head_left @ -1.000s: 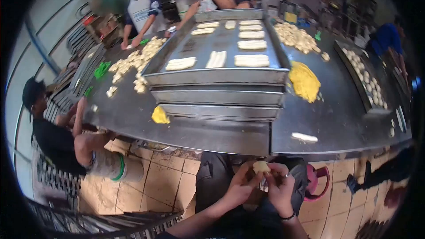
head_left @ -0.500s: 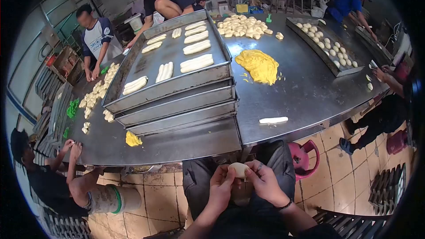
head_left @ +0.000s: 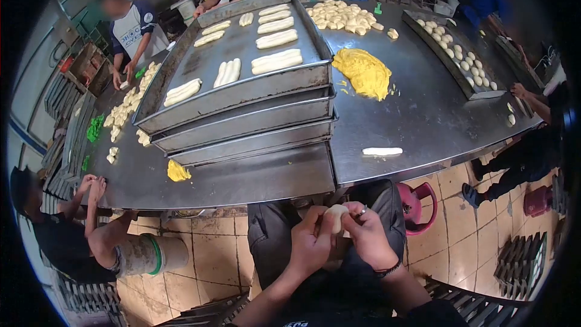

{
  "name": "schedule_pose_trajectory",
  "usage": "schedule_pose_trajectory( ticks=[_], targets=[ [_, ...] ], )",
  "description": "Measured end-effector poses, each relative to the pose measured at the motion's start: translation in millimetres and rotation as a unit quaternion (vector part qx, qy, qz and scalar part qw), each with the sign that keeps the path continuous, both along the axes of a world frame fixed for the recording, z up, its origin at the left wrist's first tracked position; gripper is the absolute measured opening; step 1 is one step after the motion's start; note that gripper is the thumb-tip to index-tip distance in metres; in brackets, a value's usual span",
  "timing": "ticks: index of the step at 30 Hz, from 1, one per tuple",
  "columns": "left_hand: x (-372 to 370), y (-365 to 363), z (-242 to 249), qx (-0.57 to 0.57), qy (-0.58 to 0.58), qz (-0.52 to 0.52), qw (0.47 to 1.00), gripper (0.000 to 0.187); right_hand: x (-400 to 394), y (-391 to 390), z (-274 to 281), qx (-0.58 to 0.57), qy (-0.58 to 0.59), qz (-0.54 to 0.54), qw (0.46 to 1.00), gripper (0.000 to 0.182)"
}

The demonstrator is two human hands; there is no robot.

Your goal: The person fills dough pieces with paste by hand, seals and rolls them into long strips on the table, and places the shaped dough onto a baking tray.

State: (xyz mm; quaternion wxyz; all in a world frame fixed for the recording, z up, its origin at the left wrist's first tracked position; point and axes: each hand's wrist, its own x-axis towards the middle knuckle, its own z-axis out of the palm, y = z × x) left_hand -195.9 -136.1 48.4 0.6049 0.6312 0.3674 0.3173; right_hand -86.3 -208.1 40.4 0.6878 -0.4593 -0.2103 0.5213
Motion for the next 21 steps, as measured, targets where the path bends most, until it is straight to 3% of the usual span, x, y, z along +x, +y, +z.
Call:
schedule_pose_trajectory(
  ticks=[1, 2, 4, 5, 6, 7, 8, 9, 10, 11, 12, 13, 14, 16, 17, 18, 21],
  targets=[
    [2.5, 0.8, -0.7, 0.117, 0.070, 0.024, 0.990, 0.018, 1.8, 1.4, -7.9, 0.000, 0.116, 0.001, 0.993, 0.019],
    [4.5, 4.0, -7.5, 0.116, 0.068, 0.025, 0.991, 0.018, 0.3, 1.6, -16.0, -0.001, 0.113, 0.001, 0.994, 0.019],
    [9.1, 15.0, -31.2, 0.225, 0.102, 0.067, 0.967, 0.021, -4.9, 0.0, -30.4, -0.013, 0.222, 0.050, 0.974, 0.017],
    [7.4, 18.4, -39.0, 0.227, 0.099, 0.069, 0.966, 0.021, 2.6, -6.1, -28.6, 0.000, 0.209, 0.073, 0.975, 0.014],
    [3.4, 23.0, -43.8, 0.035, 0.048, 0.008, 0.998, 0.022, 9.0, -4.1, -23.7, 0.003, 0.205, 0.074, 0.976, 0.014],
    [0.4, 28.0, -46.9, -0.159, -0.006, -0.054, 0.986, 0.024, 14.6, -1.2, -17.7, -0.021, 0.090, 0.060, 0.994, 0.012],
    [-2.6, 31.9, -47.8, -0.158, -0.009, -0.053, 0.986, 0.024, 18.1, 0.9, -9.3, -0.046, -0.027, 0.047, 0.997, 0.011],
    [-4.7, 36.7, -40.4, -0.281, -0.063, -0.058, 0.956, 0.025, 17.7, 4.1, 6.6, -0.102, -0.133, -0.008, 0.986, 0.009],
    [-5.2, 41.9, -32.9, -0.395, -0.117, -0.063, 0.909, 0.027, 18.9, 9.0, 3.1, -0.095, -0.139, -0.003, 0.986, 0.009],
    [-5.1, 39.3, -30.6, -0.448, -0.134, -0.064, 0.881, 0.030, 16.9, 10.7, -4.7, -0.041, -0.394, -0.012, 0.918, 0.014],
    [-7.3, 40.8, -35.9, -0.440, -0.142, -0.060, 0.885, 0.030, 16.9, 16.2, -9.1, 0.017, -0.619, -0.023, 0.785, 0.020],
    [-10.3, 41.1, -42.3, -0.285, -0.042, -0.058, 0.956, 0.030, 18.3, 24.4, -5.5, 0.076, -0.612, 0.041, 0.786, 0.026],
    [-11.0, 44.4, -46.2, -0.120, 0.059, -0.050, 0.990, 0.031, 23.1, 31.3, 3.0, 0.086, -0.616, 0.044, 0.782, 0.026],
    [-17.4, 58.3, -38.7, -0.126, 0.025, 0.005, 0.992, 0.031, 40.6, 45.3, 21.1, 0.052, -0.578, 0.033, 0.814, 0.025],
    [-23.4, 67.1, -39.5, -0.133, 0.011, 0.041, 0.990, 0.030, 63.1, 57.1, 29.1, 0.019, -0.600, -0.029, 0.799, 0.021],
    [-31.8, 72.8, -41.6, -0.142, -0.002, 0.077, 0.987, 0.029, 92.1, 76.2, 35.7, 0.029, -0.664, -0.084, 0.742, 0.019],
    [-48.5, 93.6, -55.9, -0.173, -0.046, 0.116, 0.977, 0.030, 205.2, 130.4, 9.5, -0.085, -0.706, -0.199, 0.674, 0.030]
  ],
)
